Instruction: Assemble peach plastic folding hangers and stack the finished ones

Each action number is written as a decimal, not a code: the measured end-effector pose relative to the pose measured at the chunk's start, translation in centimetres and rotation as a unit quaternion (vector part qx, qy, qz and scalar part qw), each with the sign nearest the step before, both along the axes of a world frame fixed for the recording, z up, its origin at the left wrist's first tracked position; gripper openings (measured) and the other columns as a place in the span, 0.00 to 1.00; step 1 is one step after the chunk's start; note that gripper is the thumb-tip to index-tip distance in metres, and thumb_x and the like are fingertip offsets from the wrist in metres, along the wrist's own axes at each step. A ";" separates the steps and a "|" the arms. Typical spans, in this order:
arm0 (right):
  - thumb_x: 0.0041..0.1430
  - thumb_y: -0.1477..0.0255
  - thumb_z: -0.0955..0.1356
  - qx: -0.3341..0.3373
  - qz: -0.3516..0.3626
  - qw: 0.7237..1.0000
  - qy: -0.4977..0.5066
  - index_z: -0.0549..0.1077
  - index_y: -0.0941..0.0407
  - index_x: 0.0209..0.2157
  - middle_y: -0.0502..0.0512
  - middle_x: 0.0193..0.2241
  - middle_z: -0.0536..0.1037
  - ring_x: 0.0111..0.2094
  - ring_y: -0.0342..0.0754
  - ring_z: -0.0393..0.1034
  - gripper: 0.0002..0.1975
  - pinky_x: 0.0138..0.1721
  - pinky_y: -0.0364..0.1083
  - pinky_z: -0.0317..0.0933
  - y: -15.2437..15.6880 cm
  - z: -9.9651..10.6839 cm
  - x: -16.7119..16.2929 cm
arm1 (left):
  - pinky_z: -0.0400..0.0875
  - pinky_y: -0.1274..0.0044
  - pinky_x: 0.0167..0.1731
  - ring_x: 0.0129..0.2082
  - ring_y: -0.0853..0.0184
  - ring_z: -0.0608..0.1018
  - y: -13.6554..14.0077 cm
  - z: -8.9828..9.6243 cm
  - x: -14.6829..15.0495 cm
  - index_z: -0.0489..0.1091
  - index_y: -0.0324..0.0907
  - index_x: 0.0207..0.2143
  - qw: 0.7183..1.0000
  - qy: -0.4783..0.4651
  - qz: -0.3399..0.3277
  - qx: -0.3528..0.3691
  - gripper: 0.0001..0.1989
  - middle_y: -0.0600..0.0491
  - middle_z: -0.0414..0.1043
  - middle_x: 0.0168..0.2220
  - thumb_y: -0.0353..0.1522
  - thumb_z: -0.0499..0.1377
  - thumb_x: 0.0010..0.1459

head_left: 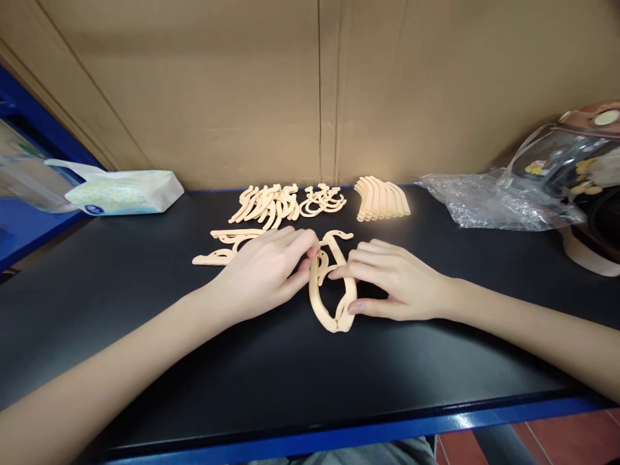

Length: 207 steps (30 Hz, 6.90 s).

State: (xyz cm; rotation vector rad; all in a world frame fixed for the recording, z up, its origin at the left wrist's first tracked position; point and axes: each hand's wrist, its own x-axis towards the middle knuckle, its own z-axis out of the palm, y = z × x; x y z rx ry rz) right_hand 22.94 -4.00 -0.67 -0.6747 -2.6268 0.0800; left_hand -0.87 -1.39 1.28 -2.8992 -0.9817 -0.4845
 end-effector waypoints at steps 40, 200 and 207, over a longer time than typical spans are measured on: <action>0.63 0.76 0.62 0.025 -0.129 0.972 -0.195 0.77 0.55 0.35 0.52 0.30 0.75 0.35 0.49 0.68 0.12 0.41 0.49 0.58 0.5 3.0 3.2 | 0.69 0.72 0.38 0.37 0.63 0.77 1.5 -0.8 -0.2 0.72 0.38 0.38 0.992 0.078 -0.049 0.091 0.14 0.48 0.75 0.37 0.29 0.47 0.66; 0.68 0.59 0.57 -0.206 -0.120 0.971 -0.034 0.55 0.53 0.25 0.43 0.18 0.57 0.19 0.41 0.51 0.18 0.24 0.43 0.44 -0.6 0.8 2.2 | 0.42 0.58 0.66 0.61 0.62 0.62 -0.2 -1.6 1.0 0.66 0.42 0.38 0.981 0.011 -0.155 -0.115 0.09 0.47 0.61 0.58 0.35 0.48 0.68; 0.70 0.59 0.51 -0.072 -0.133 0.982 -0.110 0.58 0.54 0.28 0.47 0.20 0.67 0.18 0.42 0.55 0.20 0.22 0.44 0.42 -0.8 0.4 2.5 | 0.42 0.58 0.66 0.61 0.62 0.61 -0.2 -1.7 1.1 0.65 0.42 0.37 0.981 0.014 -0.162 -0.111 0.10 0.46 0.61 0.57 0.35 0.48 0.68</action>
